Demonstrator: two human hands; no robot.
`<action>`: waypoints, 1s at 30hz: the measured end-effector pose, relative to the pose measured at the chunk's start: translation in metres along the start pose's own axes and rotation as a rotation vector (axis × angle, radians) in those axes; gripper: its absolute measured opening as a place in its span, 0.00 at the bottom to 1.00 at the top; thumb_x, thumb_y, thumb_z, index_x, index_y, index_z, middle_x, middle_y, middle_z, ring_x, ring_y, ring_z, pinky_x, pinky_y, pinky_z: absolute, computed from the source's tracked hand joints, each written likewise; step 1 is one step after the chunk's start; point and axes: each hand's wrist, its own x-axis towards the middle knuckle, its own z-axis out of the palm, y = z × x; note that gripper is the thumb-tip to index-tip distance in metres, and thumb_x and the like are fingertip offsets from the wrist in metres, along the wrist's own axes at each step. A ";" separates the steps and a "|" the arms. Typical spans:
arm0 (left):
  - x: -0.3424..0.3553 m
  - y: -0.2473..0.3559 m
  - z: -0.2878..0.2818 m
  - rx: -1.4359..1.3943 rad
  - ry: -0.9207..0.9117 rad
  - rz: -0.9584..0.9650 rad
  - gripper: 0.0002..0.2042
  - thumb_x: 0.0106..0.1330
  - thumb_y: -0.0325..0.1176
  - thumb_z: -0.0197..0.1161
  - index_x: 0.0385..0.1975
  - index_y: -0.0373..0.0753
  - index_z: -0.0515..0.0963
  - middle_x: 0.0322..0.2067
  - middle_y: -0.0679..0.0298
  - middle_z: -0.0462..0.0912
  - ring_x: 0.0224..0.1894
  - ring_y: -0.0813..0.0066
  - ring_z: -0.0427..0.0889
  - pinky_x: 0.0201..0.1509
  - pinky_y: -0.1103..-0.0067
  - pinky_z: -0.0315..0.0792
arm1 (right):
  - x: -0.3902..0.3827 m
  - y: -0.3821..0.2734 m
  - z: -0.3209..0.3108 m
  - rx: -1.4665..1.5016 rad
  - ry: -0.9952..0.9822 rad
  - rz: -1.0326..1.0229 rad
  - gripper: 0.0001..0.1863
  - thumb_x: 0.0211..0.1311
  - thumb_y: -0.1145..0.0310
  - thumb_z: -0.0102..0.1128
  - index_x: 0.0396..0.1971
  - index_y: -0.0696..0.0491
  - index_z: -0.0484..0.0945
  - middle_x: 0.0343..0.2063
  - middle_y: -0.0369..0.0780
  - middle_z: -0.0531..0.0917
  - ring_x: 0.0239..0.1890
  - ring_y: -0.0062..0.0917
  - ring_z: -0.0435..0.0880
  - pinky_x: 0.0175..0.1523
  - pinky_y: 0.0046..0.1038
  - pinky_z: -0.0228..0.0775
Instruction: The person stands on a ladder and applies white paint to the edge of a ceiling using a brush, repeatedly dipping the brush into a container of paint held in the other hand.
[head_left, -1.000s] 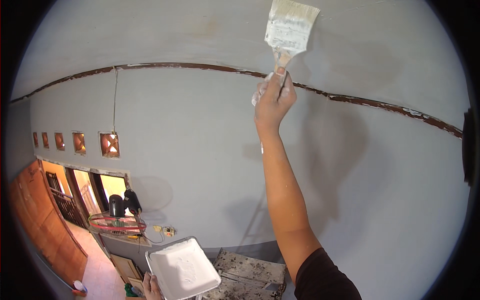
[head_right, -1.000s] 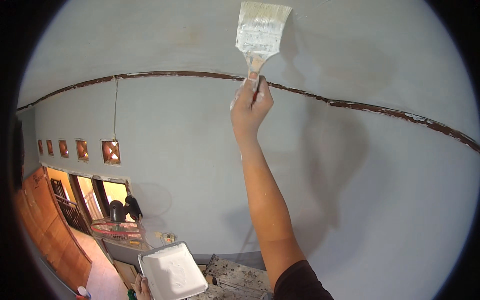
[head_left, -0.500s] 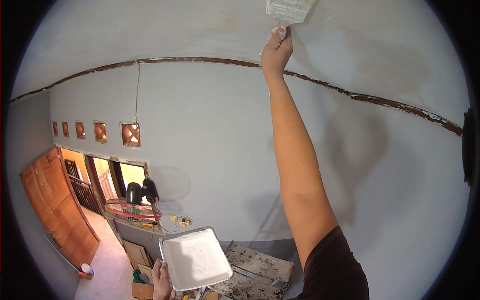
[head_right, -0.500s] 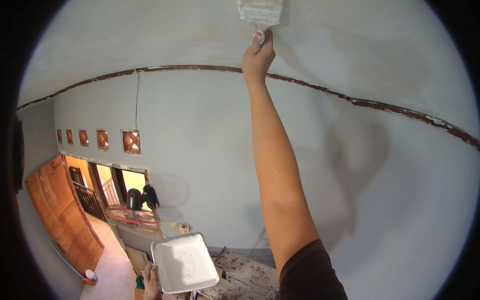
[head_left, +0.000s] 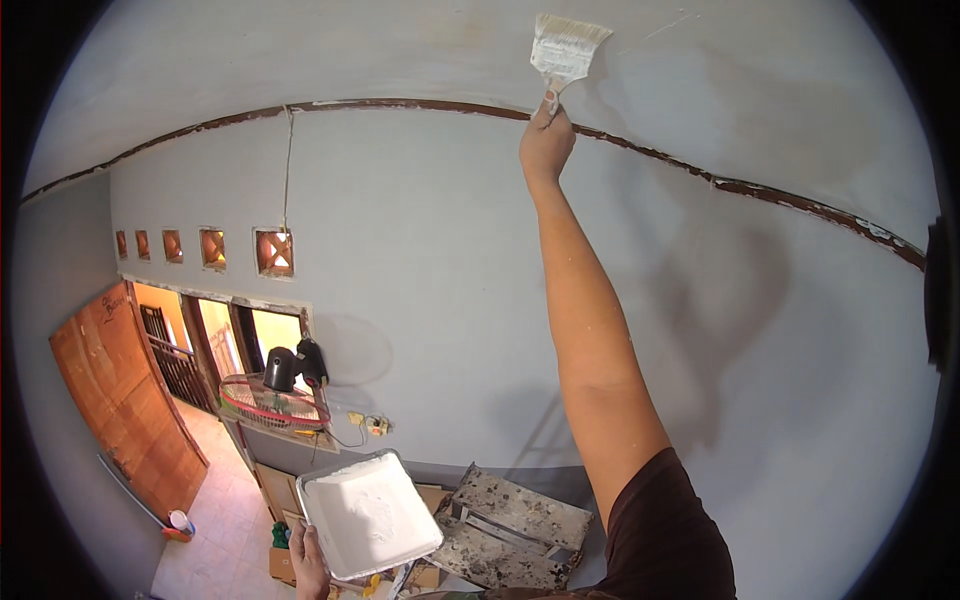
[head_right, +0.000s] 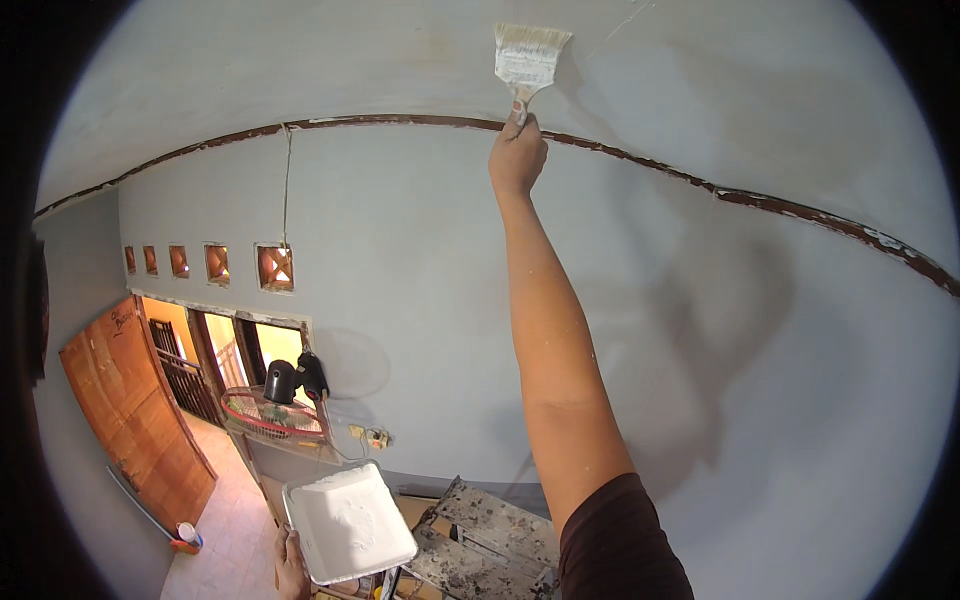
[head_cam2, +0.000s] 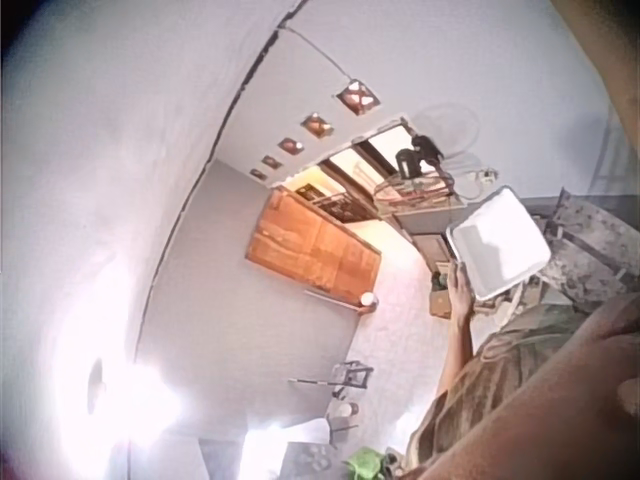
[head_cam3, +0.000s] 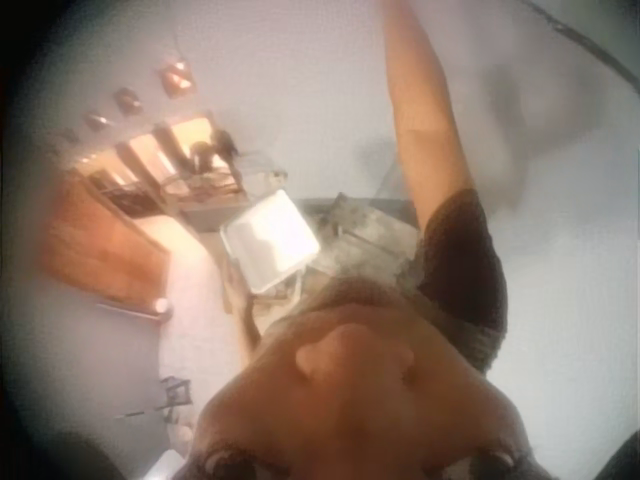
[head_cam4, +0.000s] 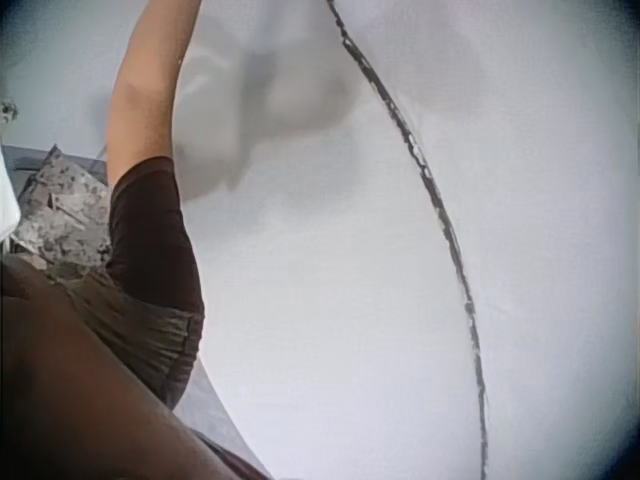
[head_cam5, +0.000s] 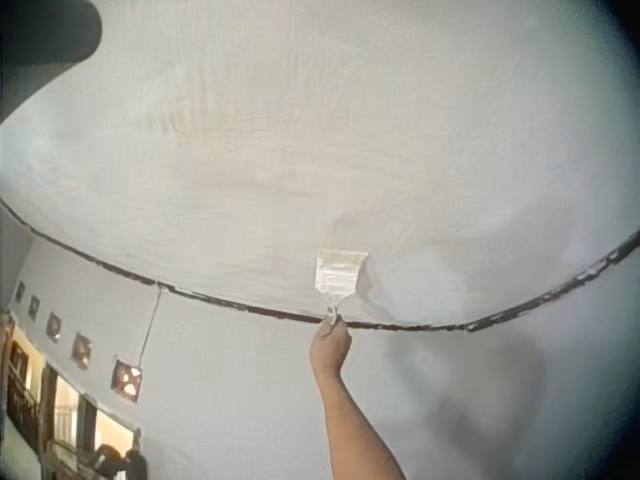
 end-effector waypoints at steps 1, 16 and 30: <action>-0.003 0.022 0.000 0.027 -0.019 -0.056 0.27 0.82 0.45 0.44 0.71 0.29 0.64 0.70 0.41 0.66 0.73 0.47 0.63 0.77 0.63 0.56 | -0.004 0.006 -0.003 -0.057 -0.024 0.039 0.29 0.80 0.49 0.44 0.30 0.61 0.78 0.24 0.54 0.83 0.31 0.55 0.83 0.39 0.50 0.72; -0.014 0.020 -0.002 0.170 -0.011 -0.092 0.26 0.83 0.44 0.43 0.71 0.32 0.65 0.72 0.42 0.64 0.75 0.47 0.59 0.79 0.61 0.53 | -0.036 -0.121 -0.102 0.683 -0.370 0.522 0.13 0.74 0.63 0.53 0.39 0.60 0.76 0.15 0.31 0.65 0.13 0.16 0.60 0.16 0.25 0.50; 0.003 -0.085 0.021 0.156 -0.080 0.079 0.24 0.84 0.39 0.38 0.77 0.41 0.58 0.79 0.48 0.46 0.81 0.53 0.44 0.83 0.64 0.42 | -0.052 -0.245 -0.180 0.653 -0.313 0.203 0.14 0.75 0.67 0.52 0.32 0.63 0.76 0.11 0.30 0.66 0.12 0.12 0.61 0.18 0.22 0.52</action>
